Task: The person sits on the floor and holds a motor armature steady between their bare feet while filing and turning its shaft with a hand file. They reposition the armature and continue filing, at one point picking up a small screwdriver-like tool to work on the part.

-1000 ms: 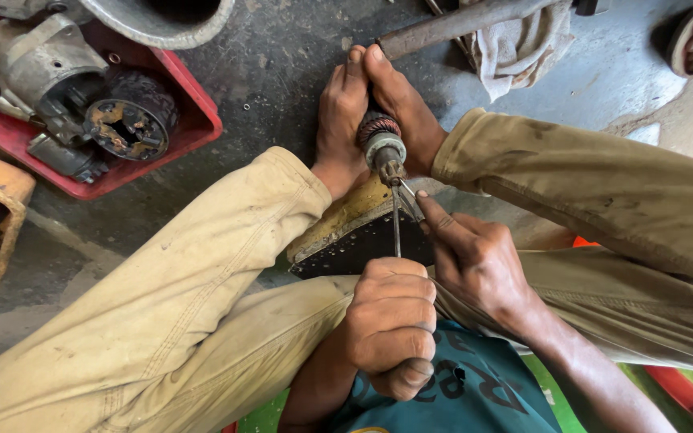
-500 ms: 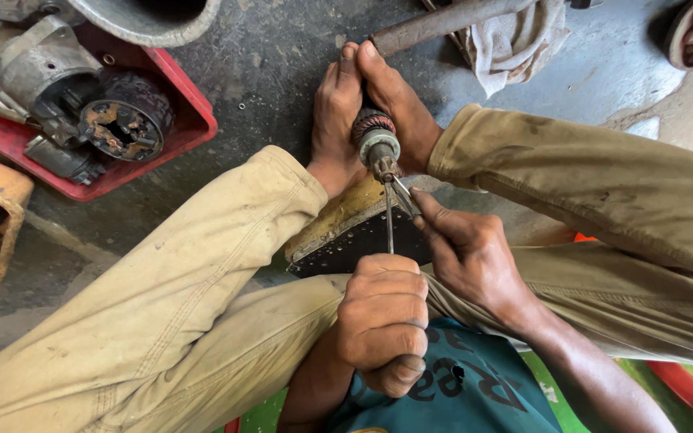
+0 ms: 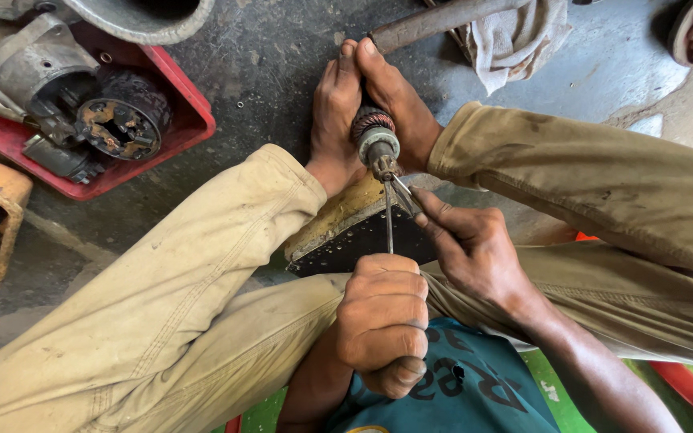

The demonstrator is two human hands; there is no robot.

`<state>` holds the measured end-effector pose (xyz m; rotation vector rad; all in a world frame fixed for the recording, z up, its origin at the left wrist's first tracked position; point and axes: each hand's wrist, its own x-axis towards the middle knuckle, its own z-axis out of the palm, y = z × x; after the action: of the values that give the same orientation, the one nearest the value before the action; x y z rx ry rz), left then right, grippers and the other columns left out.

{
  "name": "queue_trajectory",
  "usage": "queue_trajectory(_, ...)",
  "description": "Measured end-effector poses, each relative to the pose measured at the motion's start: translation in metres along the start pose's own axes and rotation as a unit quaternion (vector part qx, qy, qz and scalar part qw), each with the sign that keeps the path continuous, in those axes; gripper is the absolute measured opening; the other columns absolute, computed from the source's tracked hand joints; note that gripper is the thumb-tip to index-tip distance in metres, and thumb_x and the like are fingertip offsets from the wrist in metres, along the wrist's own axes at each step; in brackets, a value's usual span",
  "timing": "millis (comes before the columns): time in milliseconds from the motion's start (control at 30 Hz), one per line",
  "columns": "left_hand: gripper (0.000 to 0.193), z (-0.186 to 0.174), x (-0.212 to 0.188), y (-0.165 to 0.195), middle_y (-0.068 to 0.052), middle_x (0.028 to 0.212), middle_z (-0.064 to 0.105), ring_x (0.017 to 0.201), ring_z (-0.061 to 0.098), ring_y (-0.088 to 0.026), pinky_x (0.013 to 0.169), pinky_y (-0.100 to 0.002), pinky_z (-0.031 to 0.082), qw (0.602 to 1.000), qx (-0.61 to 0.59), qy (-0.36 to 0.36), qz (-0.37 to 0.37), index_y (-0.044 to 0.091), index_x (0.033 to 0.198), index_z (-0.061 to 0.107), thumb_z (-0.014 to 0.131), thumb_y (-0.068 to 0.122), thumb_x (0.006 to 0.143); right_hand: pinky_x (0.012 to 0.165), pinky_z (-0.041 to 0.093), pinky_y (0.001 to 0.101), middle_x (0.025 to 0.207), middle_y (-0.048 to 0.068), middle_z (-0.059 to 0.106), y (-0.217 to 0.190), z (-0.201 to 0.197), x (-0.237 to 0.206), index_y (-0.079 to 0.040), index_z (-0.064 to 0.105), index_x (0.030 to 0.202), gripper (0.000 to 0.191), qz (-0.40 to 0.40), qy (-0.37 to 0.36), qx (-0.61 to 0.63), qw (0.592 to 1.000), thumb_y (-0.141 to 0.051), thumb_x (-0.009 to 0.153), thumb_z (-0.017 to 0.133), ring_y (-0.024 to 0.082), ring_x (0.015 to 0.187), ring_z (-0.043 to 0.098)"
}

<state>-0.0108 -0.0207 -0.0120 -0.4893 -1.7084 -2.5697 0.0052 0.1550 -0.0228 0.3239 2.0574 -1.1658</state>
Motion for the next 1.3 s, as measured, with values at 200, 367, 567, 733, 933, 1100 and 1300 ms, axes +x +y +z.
queue_trajectory(200,0.042,0.002,0.001,-0.001,-0.004,0.061,0.042,0.047,0.043,-0.02,0.049,-0.037,0.032,1.0,-0.004,0.014,0.006,0.005,0.063,0.047,0.051,0.02,0.103,0.044,0.037,0.0291,0.056,0.009,0.033,-0.001,0.0,0.0,0.0,0.068,0.131,0.037,0.033,-0.008,0.017,0.999,-0.004,0.094,0.067,0.005,0.049,0.037)
queue_trajectory(367,0.043,0.003,0.001,-0.002,-0.003,0.059,0.04,0.045,0.04,-0.02,0.047,-0.036,0.029,1.0,0.004,0.021,0.021,0.005,0.061,0.046,0.051,0.019,0.101,0.045,0.038,0.0277,0.058,0.012,0.039,-0.002,-0.003,0.006,-0.004,0.069,0.132,0.037,0.104,-0.031,0.05,0.993,-0.007,0.095,0.066,0.004,0.052,0.038)
queue_trajectory(567,0.041,0.0,0.0,-0.002,-0.004,0.063,0.042,0.05,0.045,-0.023,0.051,-0.039,0.033,0.999,0.029,-0.022,0.017,0.005,0.064,0.047,0.051,0.019,0.103,0.065,0.052,0.0236,0.082,0.018,0.065,-0.003,0.014,0.01,0.002,0.068,0.128,0.03,-0.053,0.016,0.015,0.998,-0.009,0.1,0.068,0.002,0.07,0.059)
queue_trajectory(733,0.041,-0.005,0.0,-0.003,-0.005,0.063,0.045,0.05,0.046,-0.023,0.05,-0.04,0.036,0.999,-0.01,-0.004,0.033,0.005,0.064,0.047,0.05,0.017,0.103,0.057,0.05,0.0242,0.074,0.004,0.071,0.005,0.011,0.002,-0.001,0.07,0.128,0.033,0.084,0.079,0.036,0.993,-0.009,0.097,0.067,0.003,0.062,0.055)
queue_trajectory(933,0.042,-0.006,-0.002,-0.002,-0.006,0.065,0.045,0.052,0.047,-0.025,0.052,-0.041,0.037,1.0,-0.007,-0.004,0.006,0.006,0.065,0.045,0.048,0.02,0.104,0.062,0.051,0.0237,0.071,0.002,0.064,0.009,0.001,-0.013,0.003,0.067,0.13,0.033,0.029,0.097,0.004,0.995,-0.007,0.099,0.065,0.005,0.065,0.059)
queue_trajectory(1100,0.043,-0.004,-0.002,-0.002,-0.006,0.064,0.045,0.051,0.047,-0.025,0.051,-0.041,0.037,1.0,0.004,0.002,0.019,0.006,0.065,0.046,0.049,0.02,0.105,0.066,0.051,0.0241,0.08,0.004,0.066,0.01,0.001,-0.01,0.004,0.065,0.133,0.033,0.05,0.132,0.052,0.989,-0.008,0.102,0.064,0.006,0.072,0.059)
queue_trajectory(1300,0.046,-0.001,-0.002,-0.002,-0.005,0.062,0.043,0.049,0.045,-0.023,0.05,-0.039,0.033,1.0,-0.008,0.003,0.009,0.006,0.064,0.044,0.047,0.023,0.107,0.064,0.053,0.03,0.08,0.015,0.069,0.003,-0.001,-0.01,0.002,0.064,0.133,0.037,0.016,0.099,-0.037,0.994,-0.008,0.098,0.067,0.016,0.067,0.066)
